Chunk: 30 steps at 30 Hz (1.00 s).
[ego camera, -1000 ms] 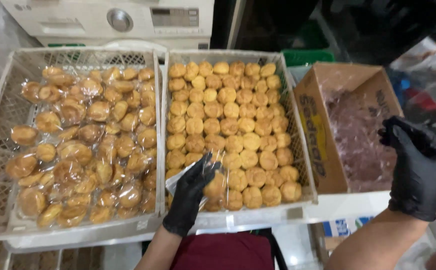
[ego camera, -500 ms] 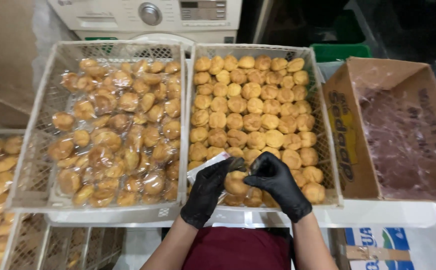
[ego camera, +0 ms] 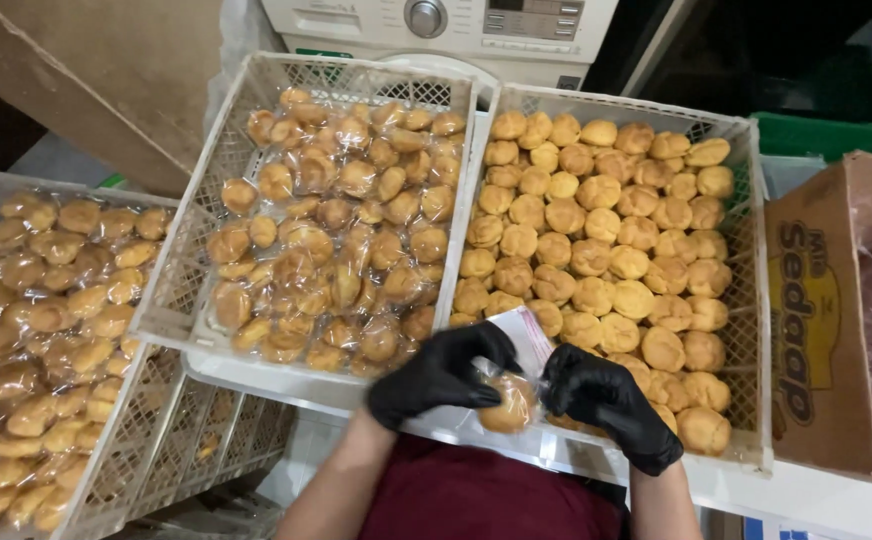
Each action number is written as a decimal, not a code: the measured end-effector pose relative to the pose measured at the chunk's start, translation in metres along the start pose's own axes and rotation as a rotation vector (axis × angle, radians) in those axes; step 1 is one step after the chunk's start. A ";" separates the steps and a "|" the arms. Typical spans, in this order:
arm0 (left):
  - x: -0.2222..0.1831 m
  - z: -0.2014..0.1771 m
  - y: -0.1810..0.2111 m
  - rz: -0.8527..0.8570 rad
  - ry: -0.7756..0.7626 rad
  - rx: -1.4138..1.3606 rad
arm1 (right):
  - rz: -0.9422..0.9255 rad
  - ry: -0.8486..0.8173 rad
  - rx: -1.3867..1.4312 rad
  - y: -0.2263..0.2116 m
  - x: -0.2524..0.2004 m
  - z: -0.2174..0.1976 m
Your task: The person is individually packaging small pastries into plastic bags from a large storage crate.
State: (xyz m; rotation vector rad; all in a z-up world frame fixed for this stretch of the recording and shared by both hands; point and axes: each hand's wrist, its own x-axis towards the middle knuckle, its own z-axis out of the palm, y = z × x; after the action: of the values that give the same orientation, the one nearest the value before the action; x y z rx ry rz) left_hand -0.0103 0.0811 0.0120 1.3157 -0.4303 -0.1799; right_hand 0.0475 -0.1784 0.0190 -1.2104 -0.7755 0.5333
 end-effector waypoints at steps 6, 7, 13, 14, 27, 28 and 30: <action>-0.063 -0.081 0.085 -0.135 0.641 0.749 | 0.145 0.163 -0.248 0.011 -0.013 -0.015; -0.071 -0.099 0.082 -0.136 0.636 0.749 | 0.146 0.168 -0.248 0.013 -0.012 -0.016; -0.082 -0.174 0.027 -0.077 0.741 1.568 | 0.192 0.203 -0.241 0.012 0.000 -0.017; -0.086 -0.182 0.011 -0.253 0.710 1.664 | 0.277 0.203 -0.246 0.003 0.005 -0.014; -0.059 -0.195 0.023 -0.113 0.845 1.905 | 0.505 0.345 -0.378 -0.006 0.012 -0.025; -0.059 -0.200 0.024 -0.121 0.853 1.907 | 0.505 0.335 -0.377 -0.004 0.012 -0.024; -0.057 -0.211 0.028 -0.942 0.425 1.574 | 0.525 0.343 -0.365 -0.002 0.013 -0.022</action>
State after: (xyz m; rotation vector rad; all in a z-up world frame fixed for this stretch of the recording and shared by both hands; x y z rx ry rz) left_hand 0.0199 0.2978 -0.0124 2.9632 0.6478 -0.3487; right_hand 0.0732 -0.1831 0.0204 -1.8085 -0.2569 0.5998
